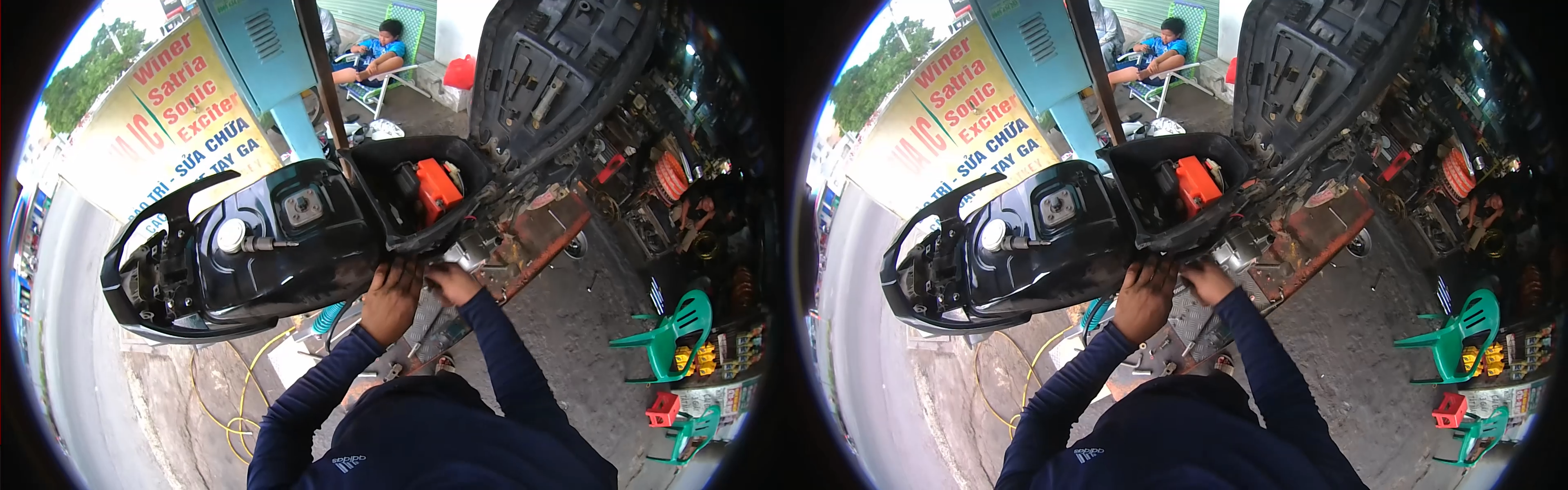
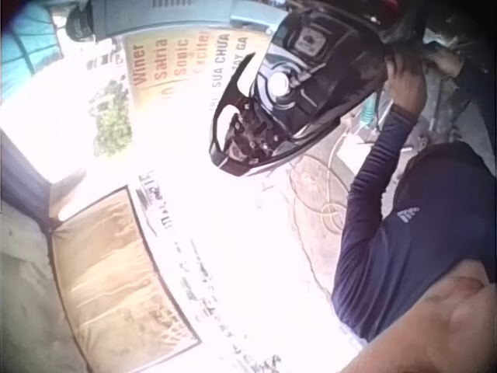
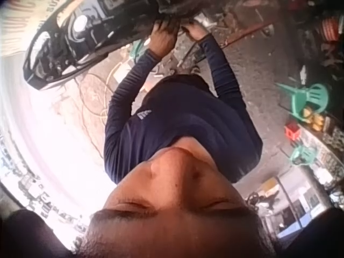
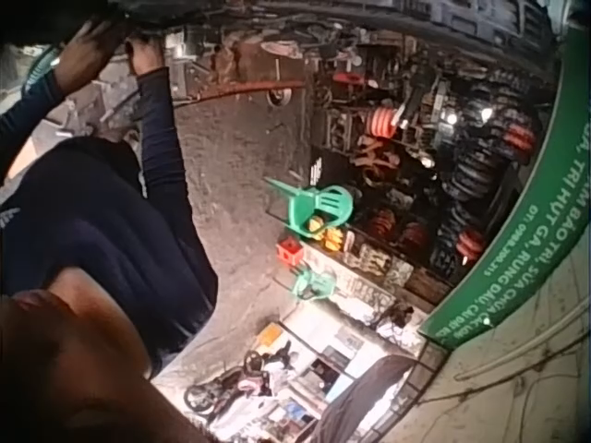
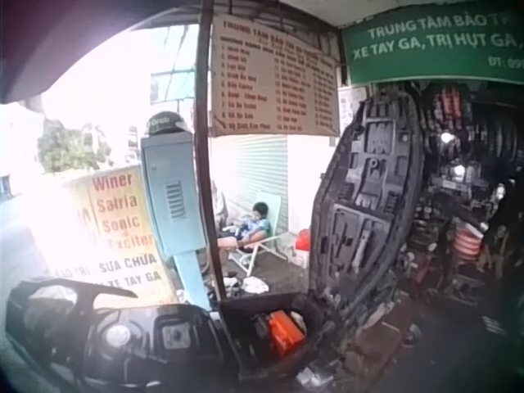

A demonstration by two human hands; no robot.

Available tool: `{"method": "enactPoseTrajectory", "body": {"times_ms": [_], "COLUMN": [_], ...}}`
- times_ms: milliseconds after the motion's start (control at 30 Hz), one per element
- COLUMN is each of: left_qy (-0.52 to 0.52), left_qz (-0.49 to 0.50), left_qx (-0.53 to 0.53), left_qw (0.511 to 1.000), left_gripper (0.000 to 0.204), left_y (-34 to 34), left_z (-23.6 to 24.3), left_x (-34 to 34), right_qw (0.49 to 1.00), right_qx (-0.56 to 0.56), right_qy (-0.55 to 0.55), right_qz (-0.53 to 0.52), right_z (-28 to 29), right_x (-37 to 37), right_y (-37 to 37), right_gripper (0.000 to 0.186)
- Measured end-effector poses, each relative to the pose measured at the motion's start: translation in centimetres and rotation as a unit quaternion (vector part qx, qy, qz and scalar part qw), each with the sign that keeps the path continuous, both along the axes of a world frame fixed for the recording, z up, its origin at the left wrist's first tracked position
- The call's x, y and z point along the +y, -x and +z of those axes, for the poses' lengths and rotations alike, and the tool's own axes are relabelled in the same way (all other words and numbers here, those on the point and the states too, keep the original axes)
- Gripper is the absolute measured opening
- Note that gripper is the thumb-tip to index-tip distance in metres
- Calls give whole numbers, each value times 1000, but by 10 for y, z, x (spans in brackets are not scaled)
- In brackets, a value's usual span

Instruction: Performing maintenance on a motorcycle, including battery and wiring work.

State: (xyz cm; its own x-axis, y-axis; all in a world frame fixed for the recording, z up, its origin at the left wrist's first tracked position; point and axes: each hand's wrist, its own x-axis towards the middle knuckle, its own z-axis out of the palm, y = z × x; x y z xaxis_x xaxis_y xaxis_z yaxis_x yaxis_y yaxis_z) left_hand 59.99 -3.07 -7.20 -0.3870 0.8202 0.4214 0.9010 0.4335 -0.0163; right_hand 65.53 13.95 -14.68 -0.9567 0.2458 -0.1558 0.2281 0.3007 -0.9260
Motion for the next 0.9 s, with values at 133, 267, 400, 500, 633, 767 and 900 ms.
{"method": "enactPoseTrajectory", "body": {"times_ms": [133,267,400,500,633,767,900], "left_qy": [2,0,18,21,18,-7,10], "left_qz": [-31,-43,-41,-32,-45,-51,-68], "left_qx": [-69,-19,-31,-38,-98,-124,-69], "left_qw": [997,999,999,999,994,991,995], "left_gripper": [48,48,48,49,53,60,60], "left_y": [3,8,8,10,8,12,15], "left_z": [2,-1,1,0,23,26,17], "left_x": [-15,-10,-1,-1,-8,-24,-11], "right_qw": [953,984,998,977,938,921,970], "right_qx": [64,59,34,-125,302,-22,-9], "right_qy": [229,97,-25,-115,-123,381,241], "right_qz": [-187,-133,35,128,-120,-75,1], "right_z": [16,10,53,53,9,59,25], "right_x": [-64,-23,30,33,-59,-62,-9], "right_y": [-12,0,11,23,7,-2,2], "right_gripper": [32,35,39,43,42,35,32]}}
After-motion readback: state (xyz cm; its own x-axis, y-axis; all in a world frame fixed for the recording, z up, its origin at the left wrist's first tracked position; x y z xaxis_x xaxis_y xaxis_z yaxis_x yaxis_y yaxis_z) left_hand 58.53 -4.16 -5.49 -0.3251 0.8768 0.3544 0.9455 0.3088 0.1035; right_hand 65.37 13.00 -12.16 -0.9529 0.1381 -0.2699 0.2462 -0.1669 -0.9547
